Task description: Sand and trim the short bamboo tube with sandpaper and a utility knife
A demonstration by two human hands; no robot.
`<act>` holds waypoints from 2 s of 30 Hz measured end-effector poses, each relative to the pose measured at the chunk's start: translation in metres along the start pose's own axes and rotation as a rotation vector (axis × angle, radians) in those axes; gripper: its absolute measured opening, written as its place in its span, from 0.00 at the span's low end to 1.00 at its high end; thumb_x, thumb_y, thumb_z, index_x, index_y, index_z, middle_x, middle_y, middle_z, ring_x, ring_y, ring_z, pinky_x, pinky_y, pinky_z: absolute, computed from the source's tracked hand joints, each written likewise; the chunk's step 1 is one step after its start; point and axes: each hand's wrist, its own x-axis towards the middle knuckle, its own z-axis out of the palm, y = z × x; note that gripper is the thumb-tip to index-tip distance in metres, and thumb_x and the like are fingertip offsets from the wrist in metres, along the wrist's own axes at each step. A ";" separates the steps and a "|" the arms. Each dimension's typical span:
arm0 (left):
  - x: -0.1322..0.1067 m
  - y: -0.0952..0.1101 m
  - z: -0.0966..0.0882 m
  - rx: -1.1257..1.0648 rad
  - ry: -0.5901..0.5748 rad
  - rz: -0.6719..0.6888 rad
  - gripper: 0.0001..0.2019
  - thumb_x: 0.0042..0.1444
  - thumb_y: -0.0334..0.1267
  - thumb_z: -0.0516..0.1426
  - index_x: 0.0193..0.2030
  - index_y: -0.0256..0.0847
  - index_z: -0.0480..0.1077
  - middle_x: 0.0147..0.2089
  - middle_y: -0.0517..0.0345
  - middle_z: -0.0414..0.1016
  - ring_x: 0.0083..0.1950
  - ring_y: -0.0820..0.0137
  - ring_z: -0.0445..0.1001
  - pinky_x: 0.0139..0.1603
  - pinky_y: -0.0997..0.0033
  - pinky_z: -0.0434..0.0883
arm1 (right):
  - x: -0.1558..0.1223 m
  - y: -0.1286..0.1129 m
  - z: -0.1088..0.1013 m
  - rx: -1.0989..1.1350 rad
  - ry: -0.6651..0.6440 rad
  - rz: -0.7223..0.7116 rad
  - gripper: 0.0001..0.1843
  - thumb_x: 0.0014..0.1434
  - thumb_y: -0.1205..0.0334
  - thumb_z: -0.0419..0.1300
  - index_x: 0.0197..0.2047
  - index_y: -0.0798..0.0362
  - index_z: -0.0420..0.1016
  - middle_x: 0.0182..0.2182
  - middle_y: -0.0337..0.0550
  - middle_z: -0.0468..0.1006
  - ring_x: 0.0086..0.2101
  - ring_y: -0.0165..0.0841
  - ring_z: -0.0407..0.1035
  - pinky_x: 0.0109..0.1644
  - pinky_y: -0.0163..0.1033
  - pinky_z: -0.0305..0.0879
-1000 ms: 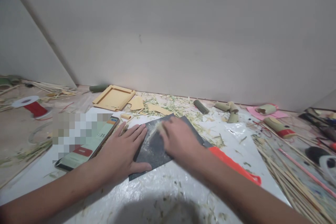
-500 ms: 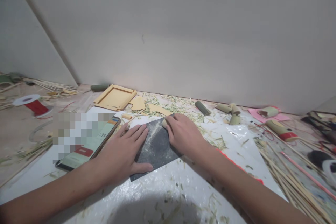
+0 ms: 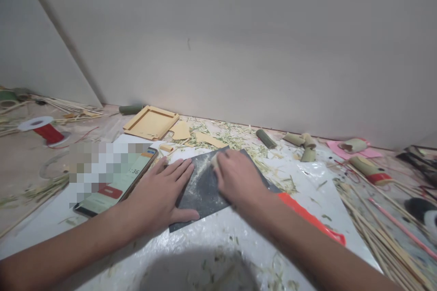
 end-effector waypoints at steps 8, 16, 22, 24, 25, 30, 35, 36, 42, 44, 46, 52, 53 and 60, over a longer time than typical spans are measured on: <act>-0.001 -0.001 0.002 -0.020 0.029 0.017 0.50 0.53 0.72 0.43 0.70 0.29 0.49 0.71 0.42 0.47 0.72 0.52 0.46 0.69 0.40 0.38 | -0.002 -0.006 -0.003 0.032 -0.005 0.001 0.10 0.63 0.63 0.51 0.29 0.53 0.67 0.29 0.46 0.71 0.30 0.35 0.63 0.34 0.39 0.54; 0.000 -0.002 0.006 -0.033 0.052 0.014 0.49 0.53 0.70 0.47 0.69 0.30 0.50 0.71 0.40 0.49 0.71 0.52 0.48 0.69 0.42 0.38 | 0.016 0.028 -0.004 0.047 0.010 0.006 0.09 0.61 0.62 0.54 0.31 0.53 0.72 0.29 0.47 0.73 0.34 0.39 0.67 0.37 0.42 0.59; 0.003 -0.003 -0.007 -0.191 0.128 0.024 0.45 0.50 0.66 0.55 0.65 0.30 0.59 0.66 0.36 0.61 0.67 0.48 0.57 0.68 0.42 0.44 | 0.020 0.027 -0.016 0.687 0.067 -0.032 0.23 0.61 0.61 0.57 0.59 0.48 0.64 0.41 0.45 0.76 0.39 0.36 0.70 0.43 0.43 0.66; 0.005 -0.004 -0.020 -0.357 0.145 0.028 0.39 0.51 0.61 0.58 0.63 0.37 0.61 0.59 0.43 0.71 0.61 0.51 0.67 0.67 0.43 0.50 | 0.015 0.018 -0.020 0.920 0.065 -0.087 0.25 0.61 0.62 0.57 0.61 0.46 0.61 0.44 0.45 0.74 0.42 0.35 0.70 0.45 0.43 0.68; 0.006 -0.004 -0.026 -0.459 0.155 0.023 0.36 0.53 0.59 0.58 0.64 0.41 0.61 0.57 0.47 0.73 0.58 0.53 0.69 0.65 0.44 0.54 | 0.013 0.014 -0.021 1.023 0.062 -0.110 0.24 0.61 0.62 0.57 0.60 0.45 0.61 0.46 0.45 0.73 0.43 0.36 0.70 0.45 0.44 0.69; 0.009 -0.004 -0.046 -0.927 0.232 0.013 0.20 0.59 0.46 0.56 0.58 0.49 0.69 0.58 0.55 0.73 0.58 0.58 0.70 0.58 0.54 0.67 | 0.004 0.004 -0.026 1.274 0.139 -0.113 0.12 0.62 0.61 0.57 0.50 0.47 0.69 0.44 0.44 0.74 0.42 0.34 0.71 0.44 0.42 0.70; 0.008 0.003 -0.050 -1.279 0.088 0.056 0.20 0.59 0.39 0.57 0.58 0.45 0.69 0.57 0.54 0.74 0.56 0.61 0.73 0.59 0.55 0.68 | 0.002 0.002 -0.023 1.285 0.278 -0.118 0.14 0.61 0.59 0.58 0.51 0.45 0.66 0.47 0.46 0.74 0.46 0.36 0.70 0.48 0.44 0.68; 0.008 0.004 -0.050 -1.314 0.050 0.073 0.20 0.59 0.38 0.57 0.59 0.45 0.68 0.58 0.54 0.73 0.56 0.61 0.73 0.59 0.54 0.69 | 0.002 0.002 -0.023 1.291 0.279 -0.111 0.15 0.62 0.58 0.57 0.52 0.45 0.64 0.47 0.47 0.74 0.47 0.37 0.70 0.48 0.45 0.68; 0.007 0.000 -0.048 -1.161 0.169 -0.019 0.22 0.58 0.44 0.56 0.59 0.42 0.67 0.56 0.50 0.75 0.54 0.61 0.74 0.56 0.54 0.72 | 0.001 0.010 -0.032 1.188 0.197 -0.070 0.18 0.60 0.56 0.58 0.53 0.48 0.64 0.46 0.48 0.74 0.45 0.37 0.71 0.45 0.43 0.69; 0.006 -0.001 -0.047 -1.016 0.272 -0.068 0.20 0.55 0.44 0.58 0.55 0.43 0.70 0.54 0.52 0.76 0.53 0.62 0.75 0.55 0.56 0.72 | 0.001 0.014 -0.036 1.074 0.137 -0.074 0.15 0.59 0.56 0.60 0.49 0.49 0.69 0.43 0.47 0.76 0.42 0.37 0.71 0.43 0.42 0.69; 0.005 0.000 -0.048 -0.899 0.348 -0.090 0.18 0.53 0.43 0.60 0.51 0.46 0.73 0.51 0.57 0.78 0.53 0.63 0.75 0.55 0.58 0.72 | 0.000 0.016 -0.040 0.950 0.065 -0.085 0.10 0.58 0.58 0.61 0.43 0.50 0.73 0.41 0.45 0.77 0.40 0.35 0.72 0.43 0.41 0.69; 0.003 0.004 -0.048 -0.840 0.341 -0.025 0.15 0.55 0.40 0.59 0.49 0.48 0.73 0.50 0.61 0.78 0.52 0.65 0.74 0.56 0.61 0.71 | -0.004 0.016 -0.047 0.744 -0.033 -0.159 0.11 0.57 0.62 0.61 0.45 0.48 0.74 0.43 0.41 0.78 0.42 0.34 0.71 0.47 0.40 0.66; 0.003 0.003 -0.046 -0.832 0.324 -0.020 0.17 0.55 0.40 0.58 0.53 0.48 0.70 0.51 0.59 0.77 0.53 0.65 0.74 0.56 0.61 0.70 | -0.004 0.018 -0.047 0.694 -0.035 -0.163 0.12 0.58 0.62 0.61 0.46 0.47 0.74 0.44 0.41 0.78 0.42 0.34 0.71 0.47 0.40 0.66; 0.000 -0.002 -0.023 -0.427 0.075 0.097 0.45 0.44 0.57 0.64 0.66 0.41 0.56 0.65 0.46 0.64 0.63 0.54 0.64 0.59 0.54 0.67 | -0.002 0.042 -0.030 0.285 -0.046 -0.083 0.19 0.58 0.60 0.58 0.52 0.51 0.71 0.39 0.45 0.79 0.36 0.37 0.71 0.38 0.40 0.64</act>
